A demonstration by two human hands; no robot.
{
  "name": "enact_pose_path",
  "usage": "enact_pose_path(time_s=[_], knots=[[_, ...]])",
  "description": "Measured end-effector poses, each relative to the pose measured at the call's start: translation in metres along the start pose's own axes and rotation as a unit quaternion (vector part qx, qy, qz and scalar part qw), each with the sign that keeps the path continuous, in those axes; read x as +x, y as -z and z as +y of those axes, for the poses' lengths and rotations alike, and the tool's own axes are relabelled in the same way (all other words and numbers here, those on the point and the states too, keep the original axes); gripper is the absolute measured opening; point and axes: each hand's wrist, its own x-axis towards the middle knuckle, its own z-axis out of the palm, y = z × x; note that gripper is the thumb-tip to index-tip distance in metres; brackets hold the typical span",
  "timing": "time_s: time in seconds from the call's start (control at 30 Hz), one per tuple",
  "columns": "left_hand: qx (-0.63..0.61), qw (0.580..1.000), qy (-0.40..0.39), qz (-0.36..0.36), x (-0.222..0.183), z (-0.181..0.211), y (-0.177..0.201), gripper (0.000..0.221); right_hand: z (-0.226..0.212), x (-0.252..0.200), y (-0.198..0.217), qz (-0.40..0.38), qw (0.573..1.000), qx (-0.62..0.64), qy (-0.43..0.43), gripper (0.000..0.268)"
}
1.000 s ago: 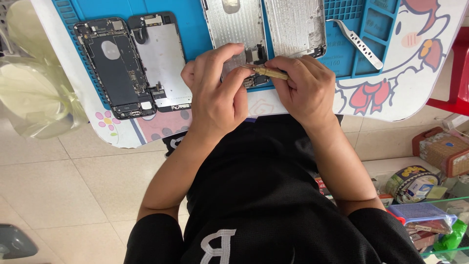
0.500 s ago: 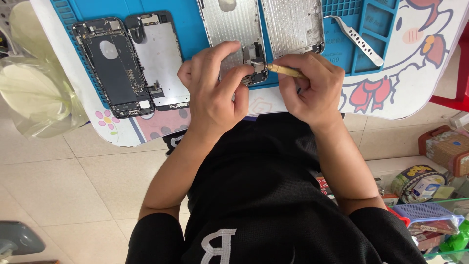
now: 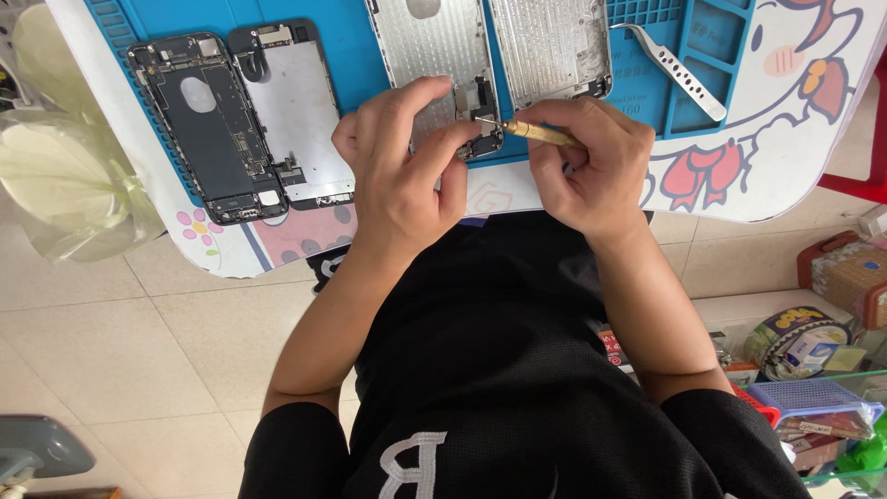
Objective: Disassembling and inspecting the internal components of a mobile phone.
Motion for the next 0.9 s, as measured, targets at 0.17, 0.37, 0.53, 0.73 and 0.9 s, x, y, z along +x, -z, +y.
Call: enact_pose_path(time_s=[0.17,0.37,0.53,0.73,0.9], knots=[[0.005,1.000,-0.002,-0.004,0.0001,-0.0008,0.0001,0.029,0.0008,0.0003,-0.0005,-0.003,1.000,-0.009,0.003,0.021],[-0.006,1.000,-0.010,0.005,-0.0021,-0.0040,-0.0021,0.028,-0.0006,0.0008,0.0001,-0.018,1.000,-0.024,0.000,0.021],[-0.010,1.000,-0.008,0.002,-0.0006,-0.0030,-0.0006,0.028,0.0010,0.0022,0.0005,-0.034,0.999,-0.024,0.006,0.025],[-0.010,1.000,-0.009,-0.002,0.0003,-0.0033,0.0004,0.026,0.0025,0.0040,-0.0021,-0.051,0.996,-0.046,0.053,0.026],[-0.009,1.000,-0.007,-0.005,0.0003,-0.0031,0.0009,0.025,-0.0005,0.0076,-0.0046,-0.057,0.993,-0.067,0.078,0.027]])
